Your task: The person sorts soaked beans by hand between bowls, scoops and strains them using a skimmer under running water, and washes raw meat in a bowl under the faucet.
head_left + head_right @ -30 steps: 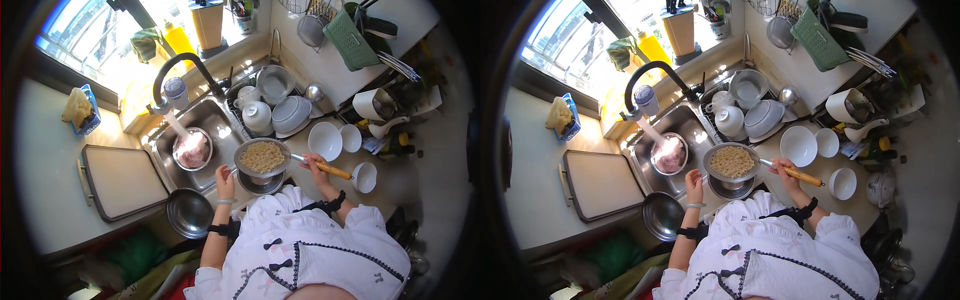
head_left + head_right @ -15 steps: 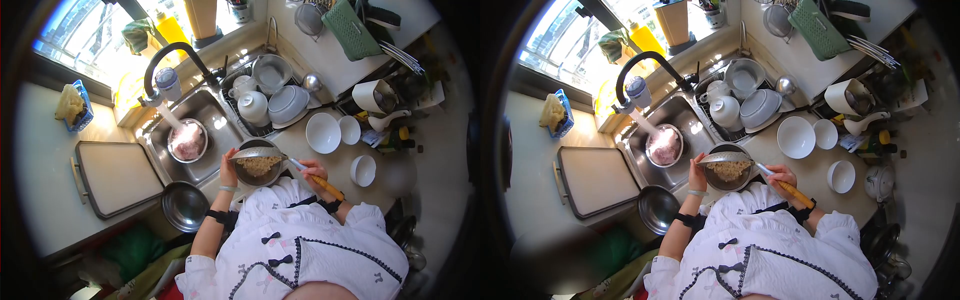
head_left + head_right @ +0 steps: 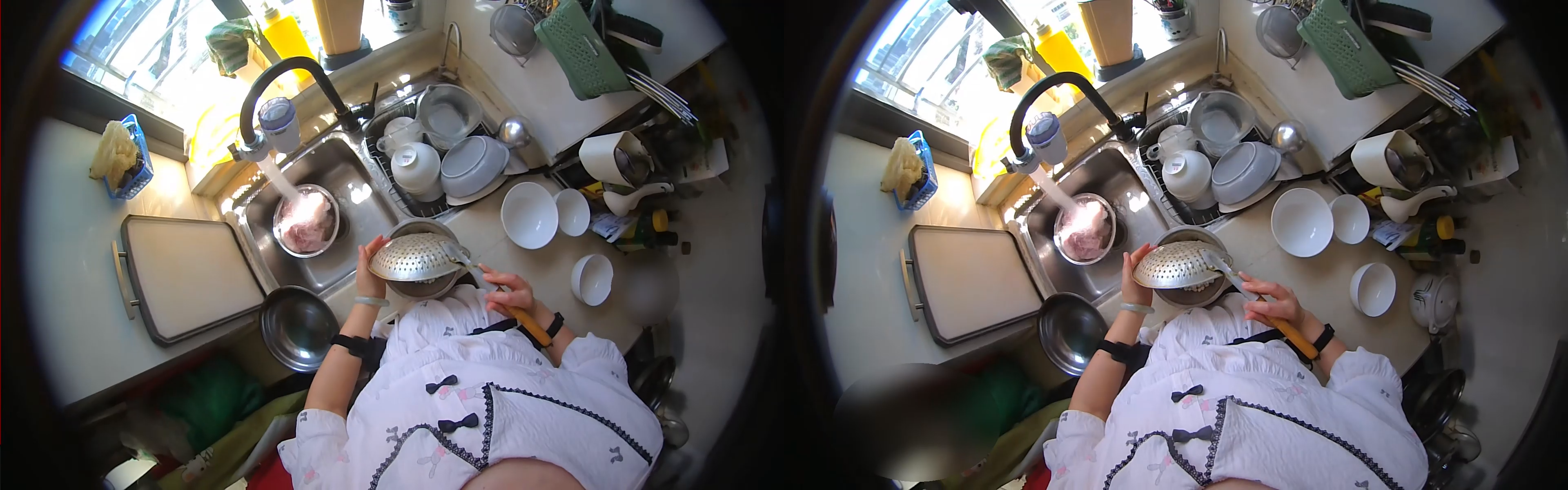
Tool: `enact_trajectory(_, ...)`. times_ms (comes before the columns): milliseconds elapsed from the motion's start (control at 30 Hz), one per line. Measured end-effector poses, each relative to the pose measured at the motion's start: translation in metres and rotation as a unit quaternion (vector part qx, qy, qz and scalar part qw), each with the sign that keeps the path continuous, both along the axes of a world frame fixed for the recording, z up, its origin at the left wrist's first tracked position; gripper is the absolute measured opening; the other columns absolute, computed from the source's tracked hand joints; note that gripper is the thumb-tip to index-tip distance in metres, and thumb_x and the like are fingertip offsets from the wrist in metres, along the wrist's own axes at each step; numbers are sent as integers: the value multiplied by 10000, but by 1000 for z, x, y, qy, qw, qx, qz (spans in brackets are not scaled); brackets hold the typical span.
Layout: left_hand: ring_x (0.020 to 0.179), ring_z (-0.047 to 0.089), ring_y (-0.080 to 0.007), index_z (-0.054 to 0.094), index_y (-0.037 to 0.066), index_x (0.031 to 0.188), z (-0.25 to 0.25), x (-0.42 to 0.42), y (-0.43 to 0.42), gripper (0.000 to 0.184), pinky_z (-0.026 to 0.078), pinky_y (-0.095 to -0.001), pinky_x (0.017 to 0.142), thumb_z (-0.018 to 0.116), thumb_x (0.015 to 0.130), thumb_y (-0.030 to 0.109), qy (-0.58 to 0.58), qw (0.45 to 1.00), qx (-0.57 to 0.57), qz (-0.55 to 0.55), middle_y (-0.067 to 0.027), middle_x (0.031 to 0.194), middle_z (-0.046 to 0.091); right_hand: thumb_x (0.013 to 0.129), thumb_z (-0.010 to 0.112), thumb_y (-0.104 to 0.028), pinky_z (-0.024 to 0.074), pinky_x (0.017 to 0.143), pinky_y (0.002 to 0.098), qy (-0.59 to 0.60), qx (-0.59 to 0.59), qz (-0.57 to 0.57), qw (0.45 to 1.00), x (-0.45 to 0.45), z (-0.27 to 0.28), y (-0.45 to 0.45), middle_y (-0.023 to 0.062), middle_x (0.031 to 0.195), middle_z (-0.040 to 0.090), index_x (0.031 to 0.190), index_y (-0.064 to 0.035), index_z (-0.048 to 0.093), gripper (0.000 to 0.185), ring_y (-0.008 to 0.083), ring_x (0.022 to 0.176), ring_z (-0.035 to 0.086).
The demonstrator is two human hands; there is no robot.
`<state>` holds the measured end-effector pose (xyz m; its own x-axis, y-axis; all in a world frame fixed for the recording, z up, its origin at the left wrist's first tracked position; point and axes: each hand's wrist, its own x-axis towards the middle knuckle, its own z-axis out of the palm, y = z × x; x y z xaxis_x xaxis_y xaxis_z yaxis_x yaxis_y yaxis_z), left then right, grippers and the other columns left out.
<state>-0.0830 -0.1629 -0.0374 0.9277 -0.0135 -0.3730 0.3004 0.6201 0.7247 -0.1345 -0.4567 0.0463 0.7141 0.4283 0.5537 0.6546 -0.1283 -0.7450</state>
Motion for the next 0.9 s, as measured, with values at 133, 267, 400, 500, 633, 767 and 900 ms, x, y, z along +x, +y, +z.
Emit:
enact_trajectory(133,1075,492,-234,466,-43,1177,-6,1,1,570,353,-349,965,288,938,443,20,1000,-17,10,-176,1142,531,722,714,-114,447,915,451,-18,-3,-4,1000,3,1,-4,151,1110,526,847,-50,619,170,354,1054,539)
enact_trajectory(267,1079,487,-229,474,-47,1164,-7,5,0,554,343,-344,968,282,945,425,-13,1000,6,-2,-164,1135,535,735,704,-119,432,931,477,0,-8,7,1000,6,-2,-5,151,1115,518,843,-45,629,151,340,1055,536)
enact_trajectory(400,1073,483,-212,491,-31,1153,-8,-1,3,522,341,-337,955,286,950,404,5,1000,-12,1,-149,1135,539,751,690,-116,429,933,484,-6,8,-11,1000,-2,-6,-4,146,1103,516,840,-45,634,127,324,1051,538)
enact_trajectory(500,1102,466,-215,471,-33,1165,-12,2,2,521,320,-335,979,298,947,407,-34,999,24,-5,-133,1139,532,763,681,-132,438,924,471,12,31,-30,999,3,-13,-7,158,1083,516,829,-43,630,122,311,1051,542)
enact_trajectory(633,1094,458,-197,488,-14,1152,-4,-2,2,400,332,-337,957,391,918,295,-12,1000,-6,27,-117,1119,541,814,630,-193,485,871,417,69,89,-115,987,-7,-13,-2,174,1073,507,824,-29,610,166,294,1037,541)
enact_trajectory(767,996,511,-192,481,22,1163,-16,-9,5,369,444,-326,822,498,797,59,-21,969,247,-4,-106,1103,534,860,571,-231,520,818,374,159,152,-200,955,-5,6,8,175,1077,487,855,-20,585,211,259,993,538)
enact_trajectory(900,689,587,-174,489,11,1120,-21,-17,14,404,528,-279,518,551,721,-12,46,847,471,-243,-112,1013,551,874,549,-221,530,801,377,277,288,-282,872,-1,3,10,177,1074,481,881,-20,574,202,244,1001,528)
